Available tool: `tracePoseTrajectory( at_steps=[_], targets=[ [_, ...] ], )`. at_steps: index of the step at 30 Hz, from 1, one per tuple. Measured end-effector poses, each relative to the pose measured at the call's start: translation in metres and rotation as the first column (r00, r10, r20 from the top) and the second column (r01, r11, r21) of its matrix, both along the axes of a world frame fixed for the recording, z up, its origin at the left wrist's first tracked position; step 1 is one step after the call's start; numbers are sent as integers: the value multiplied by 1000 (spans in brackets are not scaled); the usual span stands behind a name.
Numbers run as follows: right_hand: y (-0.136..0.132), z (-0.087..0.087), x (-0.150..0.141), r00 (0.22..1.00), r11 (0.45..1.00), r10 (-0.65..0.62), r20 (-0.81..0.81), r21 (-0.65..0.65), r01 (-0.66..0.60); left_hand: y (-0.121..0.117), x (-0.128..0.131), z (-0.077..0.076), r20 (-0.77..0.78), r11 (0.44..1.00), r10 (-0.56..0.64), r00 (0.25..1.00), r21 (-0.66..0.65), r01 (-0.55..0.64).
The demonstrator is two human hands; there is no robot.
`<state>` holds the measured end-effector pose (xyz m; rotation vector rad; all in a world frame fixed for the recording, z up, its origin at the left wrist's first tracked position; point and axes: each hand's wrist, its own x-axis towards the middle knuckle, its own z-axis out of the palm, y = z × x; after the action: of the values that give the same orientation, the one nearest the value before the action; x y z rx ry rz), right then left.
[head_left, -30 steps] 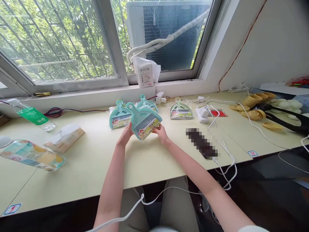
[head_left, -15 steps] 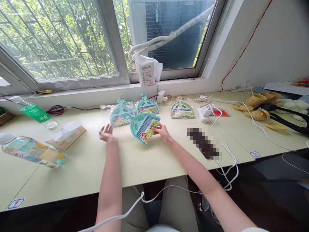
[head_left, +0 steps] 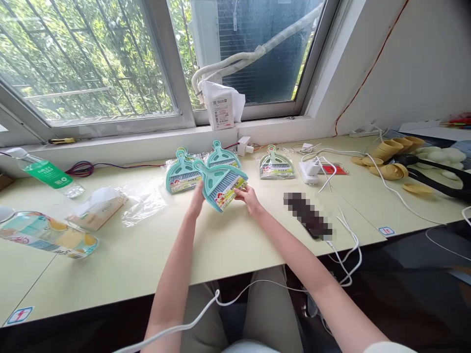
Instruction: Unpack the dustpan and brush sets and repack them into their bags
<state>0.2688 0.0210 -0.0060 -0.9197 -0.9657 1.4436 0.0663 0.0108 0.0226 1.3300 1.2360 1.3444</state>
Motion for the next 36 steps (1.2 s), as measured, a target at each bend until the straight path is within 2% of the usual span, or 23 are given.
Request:
tracePoseTrajectory(
  at_steps=[1, 3, 5, 7, 9, 12, 14, 16, 18, 20, 22, 25, 28, 31, 34, 36],
  targets=[
    [2, 1, 2, 1000, 1000, 4, 7, -6, -4, 3, 11, -7, 85, 996, -58, 995, -63, 64],
    [6, 1, 9, 998, 999, 27, 57, -42, -25, 7, 22, -19, 190, 986, -50, 980, -148, 79],
    [13, 1, 18, 982, 995, 72, 173, -74, -60, 11, 21, -26, 219, 987, 42, 975, -163, -6],
    [20, 0, 29, 930, 997, 71, 361, -57, -54, 13, 12, -29, 223, 987, 137, 965, -110, -114],
    [24, -2, 42, 800, 999, -25, 600, 39, 1, 16, 1, -28, 220, 978, 208, 953, -44, -204],
    [26, -2, 61, 462, 961, -265, 846, 272, 51, 18, -9, -27, 205, 954, 298, 932, -26, -300],
    [24, 0, 68, 267, 915, -401, 876, 399, 66, 19, -10, -27, 190, 943, 331, 924, -33, -331],
    [20, 4, 67, 175, 862, -506, 845, 502, 69, 18, -7, -27, 171, 946, 321, 932, -3, -325],
    [14, 8, 58, 180, 801, -593, 785, 598, 34, 15, 1, -25, 122, 953, 289, 949, 62, -298],
    [4, 13, 41, 237, 744, -640, 731, 667, -46, 8, 13, -22, 30, 956, 257, 966, 136, -259],
    [-5, 16, 23, 304, 711, -629, 715, 688, -146, -2, 28, -17, -97, 961, 213, 972, 201, -191],
    [-17, 19, 4, 434, 712, -554, 711, 674, -195, -19, 50, -10, -263, 962, 145, 954, 263, -73],
    [-23, 23, 0, 530, 741, -533, 660, 666, -85, -32, 63, -5, -337, 959, 100, 936, 283, 0],
    [-25, 27, 3, 496, 717, -605, 623, 697, -1, -38, 65, -1, -338, 946, 121, 933, 325, -5],
    [-24, 29, 5, 441, 694, -632, 637, 719, -44, -38, 61, 2, -290, 934, 157, 944, 353, -47],
    [-21, 29, 7, 422, 696, -643, 639, 717, -25, -37, 59, 4, -264, 945, 122, 957, 326, -31]
  ],
)
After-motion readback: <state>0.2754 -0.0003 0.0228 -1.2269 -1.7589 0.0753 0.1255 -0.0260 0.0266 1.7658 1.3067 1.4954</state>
